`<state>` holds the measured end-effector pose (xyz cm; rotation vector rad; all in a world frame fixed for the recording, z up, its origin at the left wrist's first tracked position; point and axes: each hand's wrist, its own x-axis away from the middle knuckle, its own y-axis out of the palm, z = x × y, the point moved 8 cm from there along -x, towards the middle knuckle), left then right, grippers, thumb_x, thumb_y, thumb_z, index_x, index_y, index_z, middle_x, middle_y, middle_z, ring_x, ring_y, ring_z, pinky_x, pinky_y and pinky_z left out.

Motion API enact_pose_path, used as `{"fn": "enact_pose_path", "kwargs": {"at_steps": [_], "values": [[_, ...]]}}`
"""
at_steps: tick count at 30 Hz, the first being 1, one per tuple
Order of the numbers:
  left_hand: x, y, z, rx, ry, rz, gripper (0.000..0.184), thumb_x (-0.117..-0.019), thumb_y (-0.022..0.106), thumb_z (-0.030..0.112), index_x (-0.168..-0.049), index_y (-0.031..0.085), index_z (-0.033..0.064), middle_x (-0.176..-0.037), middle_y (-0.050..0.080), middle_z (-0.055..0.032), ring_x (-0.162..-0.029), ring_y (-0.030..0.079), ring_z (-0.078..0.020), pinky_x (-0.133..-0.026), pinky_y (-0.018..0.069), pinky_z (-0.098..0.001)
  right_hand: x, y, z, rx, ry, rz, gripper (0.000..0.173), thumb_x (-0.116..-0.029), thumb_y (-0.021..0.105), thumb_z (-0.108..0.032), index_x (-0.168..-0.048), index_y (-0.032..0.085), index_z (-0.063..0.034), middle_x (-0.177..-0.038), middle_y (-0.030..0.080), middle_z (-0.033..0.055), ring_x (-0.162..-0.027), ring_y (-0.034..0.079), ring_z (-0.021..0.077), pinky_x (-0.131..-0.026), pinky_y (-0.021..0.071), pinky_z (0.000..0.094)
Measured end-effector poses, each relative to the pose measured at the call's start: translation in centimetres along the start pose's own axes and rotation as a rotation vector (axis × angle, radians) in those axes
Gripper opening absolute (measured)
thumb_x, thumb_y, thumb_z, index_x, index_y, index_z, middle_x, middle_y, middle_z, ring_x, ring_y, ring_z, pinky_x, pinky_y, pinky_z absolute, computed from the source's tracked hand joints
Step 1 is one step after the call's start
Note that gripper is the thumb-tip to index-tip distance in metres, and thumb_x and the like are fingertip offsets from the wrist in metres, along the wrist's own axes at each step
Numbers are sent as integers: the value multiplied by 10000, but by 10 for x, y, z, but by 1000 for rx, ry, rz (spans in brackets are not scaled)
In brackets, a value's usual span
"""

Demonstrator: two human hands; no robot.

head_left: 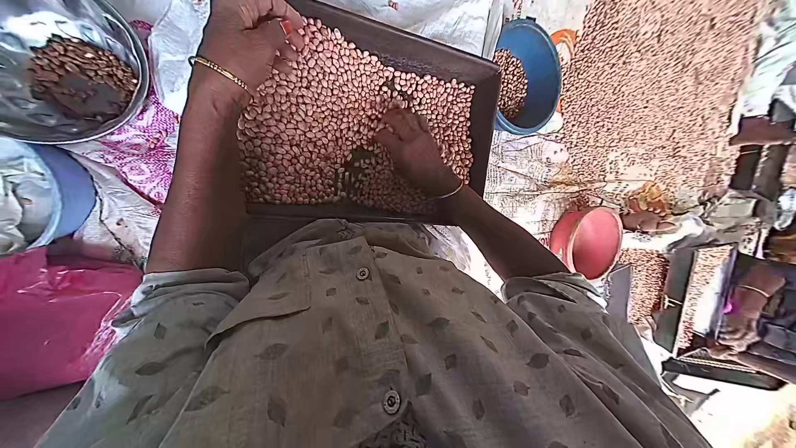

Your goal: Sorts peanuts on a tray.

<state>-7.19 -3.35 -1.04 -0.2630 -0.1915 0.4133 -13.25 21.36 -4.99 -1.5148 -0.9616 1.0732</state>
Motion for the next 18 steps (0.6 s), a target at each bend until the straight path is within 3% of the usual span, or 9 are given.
{"fn": "enact_pose_path", "kwargs": {"at_steps": [4, 7, 8, 10, 11, 12, 15, 18], "values": [[20, -13, -20, 12, 90, 105, 270, -1067, 470, 174, -1229, 643, 43, -1065, 678, 8, -854, 655, 13, -753, 557, -184, 6, -24, 71, 102, 455, -27, 339, -953, 500, 30, -1194, 717, -70, -1373, 630, 195, -1309, 547, 436, -1005, 417, 627], [23, -11, -23, -89, 183, 178, 304, -1058, 443, 178, -1215, 655, 26, -1083, 678, -30, -872, 646, 6, -778, 544, -185, -1, -46, 72, 4, 558, -10, 347, -923, 512, 5, -1202, 708, -58, -1417, 597, 186, -1341, 511, 414, -1046, 389, 601], [22, -10, -23, -140, 205, 187, 325, -1057, 433, 182, -1221, 665, 23, -1107, 689, -57, -904, 654, -17, -810, 541, -204, -8, -50, 56, -72, 496, 18, 327, -912, 548, -1, -1189, 714, -53, -1373, 621, 184, -1301, 547, 392, -1039, 423, 562], [18, -6, -21, -206, 235, 183, 350, -1053, 421, 185, -1230, 673, 18, -1134, 698, -93, -952, 659, -59, -864, 535, -239, -26, -48, 4, -327, 247, 42, 229, -918, 629, 6, -1124, 731, -1, -1173, 700, 194, -1074, 684, 326, -936, 559, 453], [18, -3, -19, -218, 248, 181, 348, -1054, 424, 187, -1224, 674, 15, -1132, 697, -96, -950, 660, -59, -868, 536, -237, -33, -40, -27, -499, 99, 1, 198, -918, 643, 16, -1095, 732, 19, -1092, 715, 193, -948, 716, 286, -850, 598, 413], [18, -2, -17, -222, 261, 175, 341, -1058, 430, 191, -1218, 676, 16, -1127, 696, -95, -945, 659, -61, -866, 537, -237, -36, -28, -57, -648, -32, -78, 183, -918, 658, 18, -1082, 738, 25, -1052, 713, 186, -906, 712, 261, -824, 605, 391], [21, -2, -19, -210, 274, 173, 336, -1051, 434, 186, -1217, 679, 27, -1114, 699, -83, -917, 658, -62, -835, 539, -242, -35, 12, -107, -643, -231, -238, 208, -920, 657, -22, -1107, 749, -8, -1034, 672, 199, -925, 678, 325, -785, 574, 443], [24, -6, -20, -94, 221, 187, 298, -1054, 464, 178, -1200, 674, 25, -1068, 693, -28, -862, 644, -1, -779, 534, -188, -34, 24, -111, -517, -241, -198, 151, -945, 651, -51, -1056, 736, 7, -1011, 654, 217, -895, 686, 355, -735, 588, 449]]}}
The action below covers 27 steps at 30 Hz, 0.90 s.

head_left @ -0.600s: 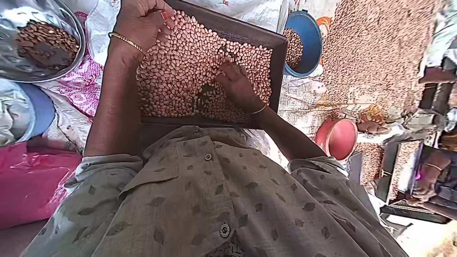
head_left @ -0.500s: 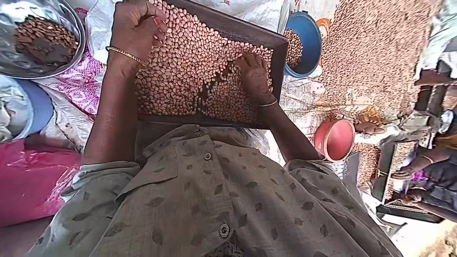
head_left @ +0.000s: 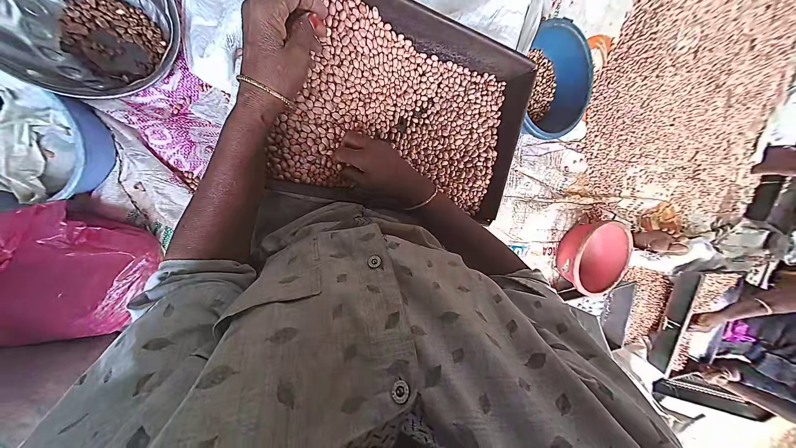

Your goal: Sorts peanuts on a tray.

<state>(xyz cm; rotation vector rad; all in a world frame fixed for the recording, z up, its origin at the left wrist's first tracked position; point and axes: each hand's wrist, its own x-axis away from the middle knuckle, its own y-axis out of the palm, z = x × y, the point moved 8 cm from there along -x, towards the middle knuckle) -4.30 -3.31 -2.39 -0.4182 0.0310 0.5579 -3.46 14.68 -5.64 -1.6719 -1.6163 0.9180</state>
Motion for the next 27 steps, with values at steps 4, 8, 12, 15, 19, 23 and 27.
{"fn": "enact_pose_path", "kwargs": {"at_steps": [4, 8, 12, 15, 19, 23, 27], "values": [[0, 0, 4, 180, -57, 16, 229, -1059, 489, 126, -1160, 659, 10, -1013, 691, 0, -802, 661, 6, -716, 561, -176, 3, 1, -5, 76, 50, -11, 170, -988, 587, -44, -1063, 717, 34, -1059, 666, 223, -994, 677, 371, -843, 576, 429], [3, 5, 5, 266, -67, -6, 210, -1055, 506, 127, -1158, 662, 30, -975, 707, 39, -788, 675, -2, -709, 572, -185, 2, -3, -5, 162, 109, 50, 172, -978, 572, -62, -1037, 710, 22, -1022, 691, 208, -906, 712, 358, -706, 589, 454], [7, 14, 8, 389, -39, -87, 199, -1066, 487, 112, -1125, 669, 57, -948, 713, 51, -774, 689, -35, -704, 595, -221, 9, -28, 21, 194, 331, 160, 187, -936, 585, -107, -1028, 701, 9, -977, 723, 181, -792, 724, 338, -646, 565, 517], [22, 26, 19, 505, -153, -209, 317, -1116, 364, 187, -1065, 653, 68, -897, 709, 39, -728, 686, -68, -682, 599, -251, 24, -73, 45, 8, 420, 499, 173, -958, 596, -77, -1036, 698, 38, -869, 711, 138, -663, 672, 195, -620, 576, 361], [53, 49, 22, 541, -383, -421, 537, -1130, 190, 422, -1080, 634, 125, -856, 698, 41, -657, 638, -61, -591, 530, -214, 15, -97, 12, -349, 201, 670, 247, -973, 609, 6, -1193, 621, 119, -984, 700, 148, -742, 698, 142, -682, 629, 312], [63, 34, 15, 766, -437, -338, 514, -1139, 211, 321, -997, 662, 119, -777, 663, 50, -508, 491, 2, -441, 382, -132, -4, -89, 3, -423, 128, 716, 142, -967, 604, 18, -1074, 636, 105, -916, 694, 146, -738, 688, 144, -656, 606, 300], [54, -2, 1, 995, -307, -187, 343, -1030, 286, 58, -977, 613, 143, -762, 613, 74, -518, 466, 21, -466, 383, -111, -29, -15, -33, -212, -94, 24, 188, -944, 633, -60, -1055, 785, -55, -1123, 744, 109, -1192, 635, 274, -1083, 437, 472]]}}
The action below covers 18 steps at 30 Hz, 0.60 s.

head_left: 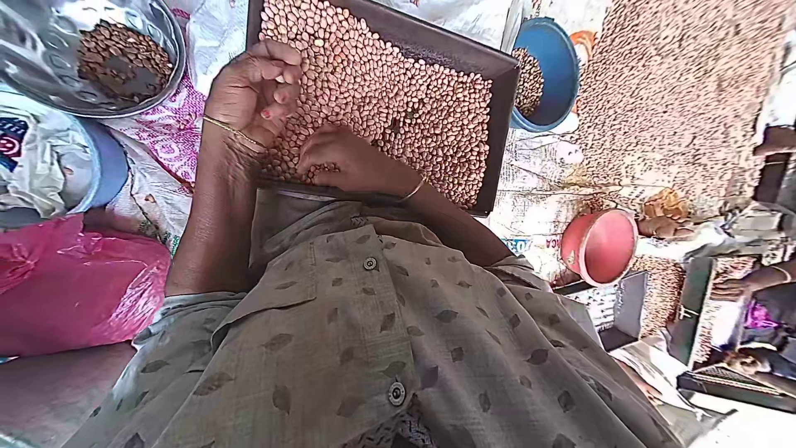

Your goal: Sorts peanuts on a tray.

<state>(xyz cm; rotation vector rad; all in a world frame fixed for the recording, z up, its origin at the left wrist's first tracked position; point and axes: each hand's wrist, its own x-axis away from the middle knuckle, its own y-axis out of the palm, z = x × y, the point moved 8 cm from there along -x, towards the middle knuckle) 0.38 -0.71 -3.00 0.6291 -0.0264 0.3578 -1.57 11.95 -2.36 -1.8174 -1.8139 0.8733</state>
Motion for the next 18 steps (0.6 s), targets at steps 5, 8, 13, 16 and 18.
{"fn": "enact_pose_path", "kwargs": {"at_steps": [5, 8, 13, 16, 18], "values": [[-6, -26, 15, 203, 160, 64, 362, -1010, 243, 29, -857, 538, 172, -761, 593, 40, -569, 514, -31, -502, 412, -150, 25, -15, 45, 372, 201, -144, 177, -876, 702, -62, -1000, 791, -150, -1261, 667, 122, -1347, 500, 377, -1139, 295, 667], [-7, -35, 5, 227, 165, 38, 343, -1009, 265, 52, -861, 542, 187, -783, 601, 44, -588, 527, -32, -512, 422, -157, 69, -77, 92, 442, 483, 37, 199, -832, 725, -11, -1023, 766, -53, -1235, 670, 194, -1253, 562, 418, -1029, 457, 604], [-6, -34, 0, 142, 154, 26, 342, -1023, 279, 69, -919, 588, 173, -817, 628, 39, -613, 555, -40, -539, 455, -169, 131, -128, 78, 151, 641, 74, 234, -955, 588, -37, -1136, 736, -21, -1058, 733, 153, -923, 692, 221, -853, 545, 432], [-7, -31, 0, 37, 139, 29, 372, -1051, 270, 103, -949, 620, 180, -800, 642, 60, -626, 568, -35, -579, 479, -180, 120, -121, 59, 65, 517, 112, 231, -964, 561, -33, -1119, 732, -22, -1173, 693, 133, -1003, 673, 173, -857, 567, 333], [-6, -29, -1, -40, 122, 34, 378, -1066, 256, 116, -951, 609, 188, -797, 641, 73, -626, 570, -25, -571, 476, -169, 97, -106, 56, 154, 415, 190, 221, -949, 554, 8, -1066, 741, 16, -1206, 683, 188, -1100, 672, 261, -953, 556, 384]]}}
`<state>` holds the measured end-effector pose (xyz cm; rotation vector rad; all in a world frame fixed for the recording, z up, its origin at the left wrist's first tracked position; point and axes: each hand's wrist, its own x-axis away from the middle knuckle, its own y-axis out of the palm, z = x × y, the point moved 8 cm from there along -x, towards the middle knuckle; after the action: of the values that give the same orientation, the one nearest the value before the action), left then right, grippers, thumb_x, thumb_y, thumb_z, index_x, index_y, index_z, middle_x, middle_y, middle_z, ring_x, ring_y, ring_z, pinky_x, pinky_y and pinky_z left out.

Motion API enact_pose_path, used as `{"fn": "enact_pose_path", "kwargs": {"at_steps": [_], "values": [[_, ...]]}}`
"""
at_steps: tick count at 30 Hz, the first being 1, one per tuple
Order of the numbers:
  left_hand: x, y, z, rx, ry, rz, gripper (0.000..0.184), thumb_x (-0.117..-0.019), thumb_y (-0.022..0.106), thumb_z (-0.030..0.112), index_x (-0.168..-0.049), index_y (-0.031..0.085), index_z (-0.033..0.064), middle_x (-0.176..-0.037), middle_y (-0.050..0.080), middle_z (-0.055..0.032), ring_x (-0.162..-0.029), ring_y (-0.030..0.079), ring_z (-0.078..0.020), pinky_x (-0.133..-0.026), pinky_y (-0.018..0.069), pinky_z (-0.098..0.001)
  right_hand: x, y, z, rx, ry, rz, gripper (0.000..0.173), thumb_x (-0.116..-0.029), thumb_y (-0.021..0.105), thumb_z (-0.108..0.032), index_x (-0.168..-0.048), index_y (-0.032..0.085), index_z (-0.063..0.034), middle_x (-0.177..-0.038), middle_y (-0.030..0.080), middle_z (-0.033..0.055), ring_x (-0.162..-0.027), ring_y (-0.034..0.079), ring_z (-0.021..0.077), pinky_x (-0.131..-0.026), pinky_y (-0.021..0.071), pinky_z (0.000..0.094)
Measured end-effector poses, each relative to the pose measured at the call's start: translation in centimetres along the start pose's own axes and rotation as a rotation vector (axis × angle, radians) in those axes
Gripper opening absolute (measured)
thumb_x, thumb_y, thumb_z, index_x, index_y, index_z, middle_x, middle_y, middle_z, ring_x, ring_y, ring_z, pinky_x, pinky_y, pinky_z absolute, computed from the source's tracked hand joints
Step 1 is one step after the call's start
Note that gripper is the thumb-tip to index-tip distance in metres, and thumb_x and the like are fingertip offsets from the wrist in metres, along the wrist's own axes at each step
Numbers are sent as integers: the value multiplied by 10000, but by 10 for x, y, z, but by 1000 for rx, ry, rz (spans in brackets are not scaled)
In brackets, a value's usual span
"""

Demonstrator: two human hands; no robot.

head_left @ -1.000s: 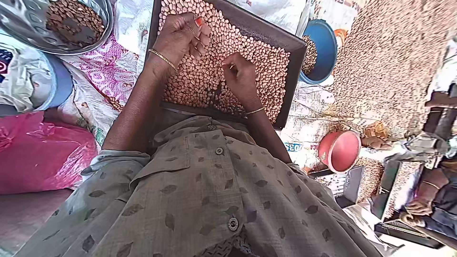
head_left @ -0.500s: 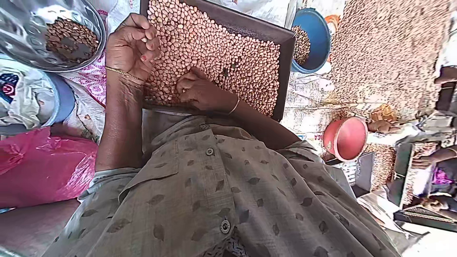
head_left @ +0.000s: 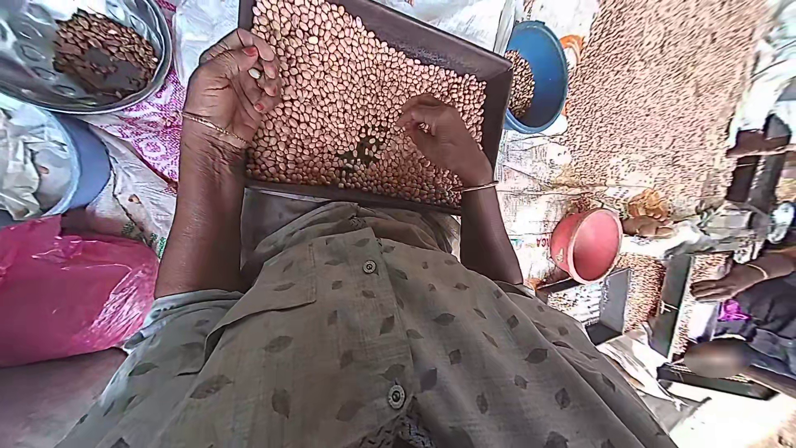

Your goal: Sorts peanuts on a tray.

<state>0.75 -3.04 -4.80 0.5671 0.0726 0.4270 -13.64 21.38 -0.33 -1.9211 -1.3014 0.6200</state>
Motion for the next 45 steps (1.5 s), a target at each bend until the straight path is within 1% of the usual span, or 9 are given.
{"fn": "enact_pose_path", "kwargs": {"at_steps": [5, 10, 15, 23, 27, 33, 35, 40, 45], "values": [[2, -1, -2, -43, -20, 32, 366, -1069, 280, 115, -953, 622, 179, -806, 656, 70, -636, 591, -28, -564, 487, -164, -42, 62, -37, 67, -111, -5, 225, -933, 640, -23, -1139, 725, 6, -1110, 700, 184, -963, 700, 299, -861, 582, 445], [3, -1, -2, -42, -29, 39, 362, -1074, 283, 121, -957, 620, 182, -819, 661, 72, -643, 595, -23, -567, 489, -162, -52, 95, -43, 293, -64, 20, 238, -955, 624, -43, -1168, 718, 9, -1245, 665, 252, -1183, 648, 405, -964, 556, 457], [5, 3, -2, -93, -46, 44, 359, -1086, 301, 124, -968, 636, 173, -830, 669, 73, -658, 604, -20, -572, 491, -154, -49, 78, -30, 242, -8, 145, 154, -957, 587, -29, -1010, 724, 18, -1022, 704, 198, -923, 714, 347, -772, 589, 469], [23, 47, -27, -358, -341, -123, 501, -1130, 198, 378, -1163, 633, 131, -938, 700, 44, -694, 649, -43, -607, 540, -194, -40, 24, -57, -309, -174, 390, 203, -1009, 587, -14, -1133, 717, 81, -945, 756, 145, -774, 736, 153, -701, 632, 307], [26, 56, -37, -277, -434, -112, 517, -1136, 201, 359, -1058, 656, 125, -805, 661, 52, -532, 505, -1, -457, 390, -139, -47, 29, -58, -346, -149, 394, 162, -995, 576, 10, -1063, 698, 91, -844, 718, 137, -683, 705, 147, -645, 624, 309], [19, 29, -23, -99, -264, 54, 382, -1111, 281, 170, -992, 644, 150, -766, 600, 85, -501, 449, 26, -435, 351, -105, -55, 96, -46, 228, 45, -83, 233, -943, 626, -15, -1160, 709, 12, -1227, 663, 243, -1123, 670, 379, -934, 560, 479], [20, 26, -20, -110, -242, 91, 389, -1112, 285, 170, -995, 656, 148, -786, 627, 78, -560, 517, 10, -482, 409, -116, -57, 97, -49, 261, 27, -83, 194, -949, 595, -2, -1102, 712, 22, -1143, 676, 224, -1065, 680, 375, -882, 567, 482], [23, 37, -29, -266, -340, 50, 468, -1137, 226, 327, -1151, 636, 101, -944, 712, 33, -737, 669, -53, -643, 548, -199, -52, 52, -48, -106, -89, 281, 139, -942, 623, 18, -1027, 723, 65, -980, 720, 188, -813, 709, 226, -760, 597, 337], [26, 56, -43, -190, -451, -61, 571, -1129, 152, 428, -1117, 638, 130, -904, 713, 20, -680, 633, -54, -588, 506, -190, -47, 22, -64, -400, -193, 362, 151, -978, 605, 31, -1077, 688, 108, -974, 719, 171, -831, 727, 170, -773, 636, 317]]}}
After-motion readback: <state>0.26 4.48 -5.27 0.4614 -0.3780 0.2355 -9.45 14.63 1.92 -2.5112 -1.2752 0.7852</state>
